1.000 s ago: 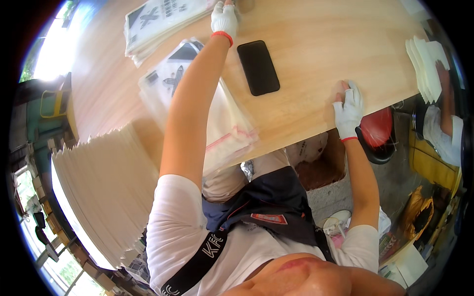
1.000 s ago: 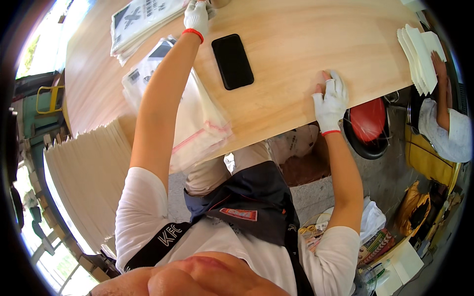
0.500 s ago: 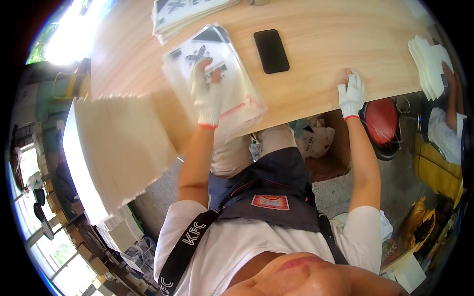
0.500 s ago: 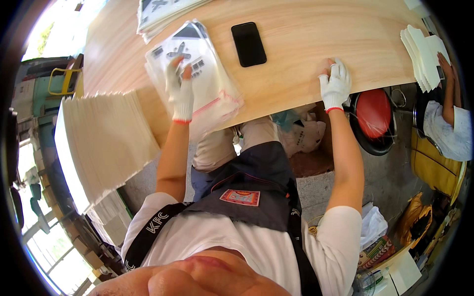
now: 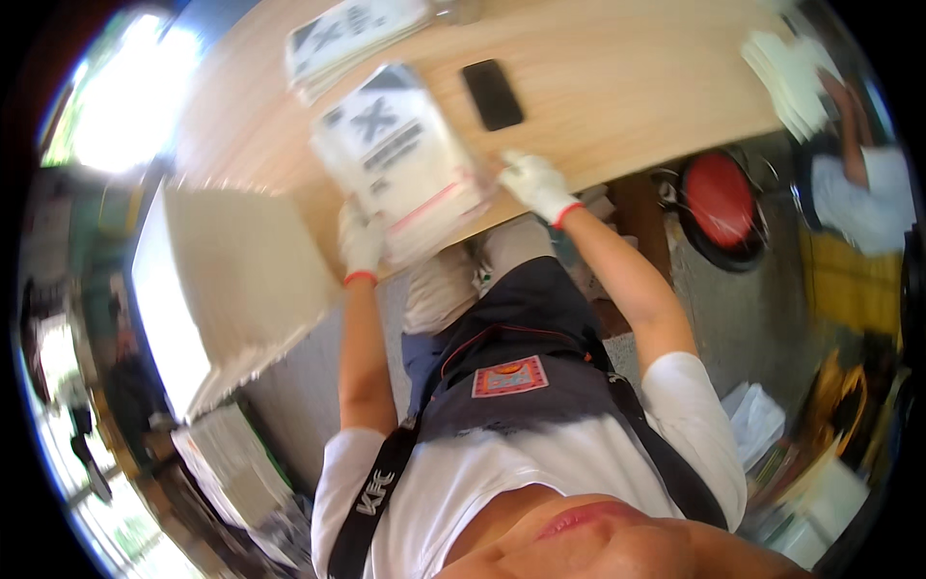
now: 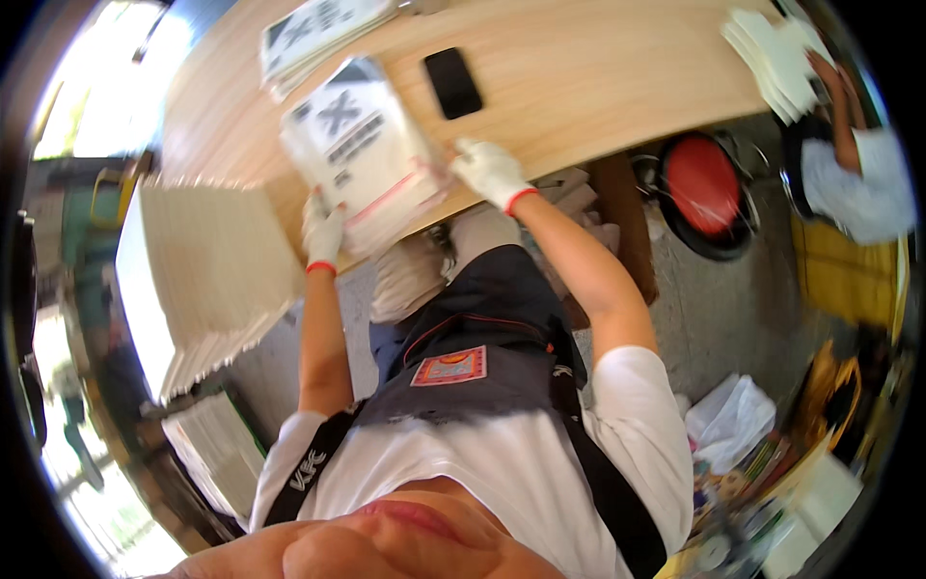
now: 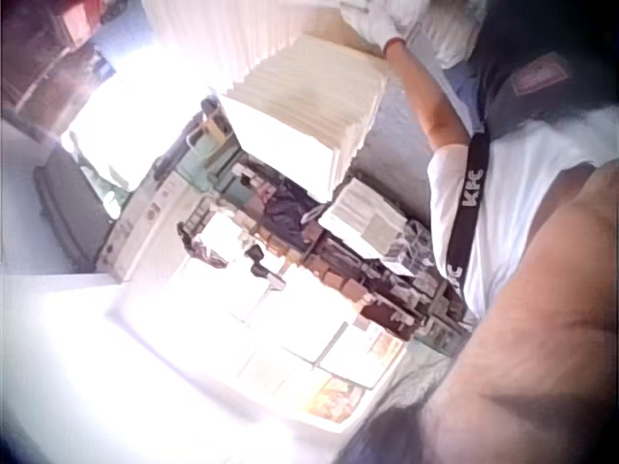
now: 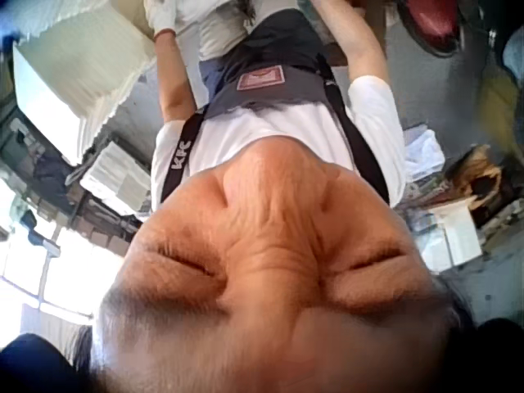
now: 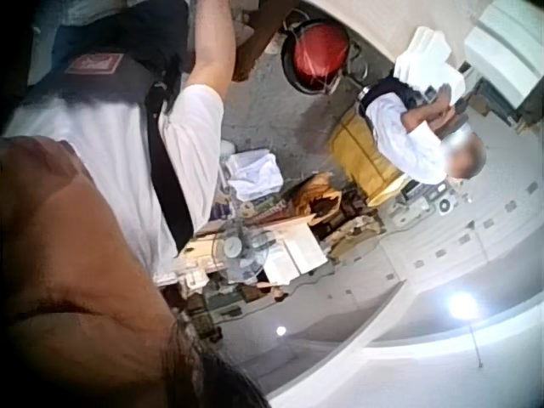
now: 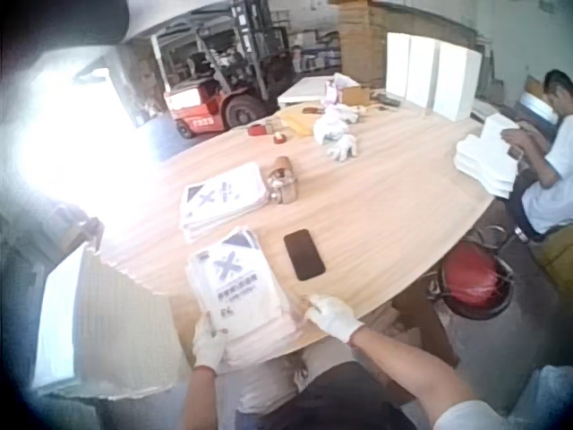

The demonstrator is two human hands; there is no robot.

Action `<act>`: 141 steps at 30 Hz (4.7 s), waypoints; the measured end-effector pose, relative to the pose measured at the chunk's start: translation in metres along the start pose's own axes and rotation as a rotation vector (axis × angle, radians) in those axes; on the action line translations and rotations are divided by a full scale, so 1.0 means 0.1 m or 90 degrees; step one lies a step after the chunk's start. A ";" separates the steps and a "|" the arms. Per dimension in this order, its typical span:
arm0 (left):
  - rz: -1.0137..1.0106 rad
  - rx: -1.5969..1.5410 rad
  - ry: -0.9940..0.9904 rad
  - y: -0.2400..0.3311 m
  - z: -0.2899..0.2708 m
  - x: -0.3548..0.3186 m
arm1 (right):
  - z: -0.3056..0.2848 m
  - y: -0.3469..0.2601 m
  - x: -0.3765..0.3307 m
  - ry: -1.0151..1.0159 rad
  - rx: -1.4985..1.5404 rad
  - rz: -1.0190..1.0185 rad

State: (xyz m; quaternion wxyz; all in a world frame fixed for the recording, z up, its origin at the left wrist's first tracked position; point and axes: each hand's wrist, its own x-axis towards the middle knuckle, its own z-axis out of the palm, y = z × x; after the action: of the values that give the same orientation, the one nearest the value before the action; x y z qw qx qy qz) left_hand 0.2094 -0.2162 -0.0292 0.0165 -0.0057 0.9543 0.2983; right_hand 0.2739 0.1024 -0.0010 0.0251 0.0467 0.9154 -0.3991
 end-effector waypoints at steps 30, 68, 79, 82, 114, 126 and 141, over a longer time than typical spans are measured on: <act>0.790 0.264 -0.299 4.00 2.44 -0.50 | -3.82 4.26 -0.77 0.897 0.664 0.312; 0.800 0.156 -0.312 4.04 2.56 -0.43 | -4.05 4.91 -0.04 0.699 0.887 0.154; 0.818 0.132 -0.296 4.03 2.54 -0.46 | -3.64 5.05 0.03 0.795 0.501 0.157; 0.805 0.144 -0.279 3.98 2.53 -0.45 | -3.45 4.20 0.10 0.830 0.789 0.239; 0.366 -0.214 -0.184 0.44 0.17 -1.90 | -0.71 1.46 -0.64 0.496 0.907 0.191; 0.353 -0.161 -0.145 -0.05 -0.18 -2.26 | 1.28 2.13 -4.15 -0.191 0.290 0.714; 0.292 -0.098 -0.130 0.05 -0.17 -2.50 | 0.93 2.43 -4.13 -0.173 0.328 0.703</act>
State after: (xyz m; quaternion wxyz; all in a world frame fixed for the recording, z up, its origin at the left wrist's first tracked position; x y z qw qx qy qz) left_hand 0.4588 -0.2211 -0.0036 0.0437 0.2399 0.8986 0.3647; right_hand 0.7110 0.1714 -0.2069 0.3319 0.4661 0.6195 -0.5375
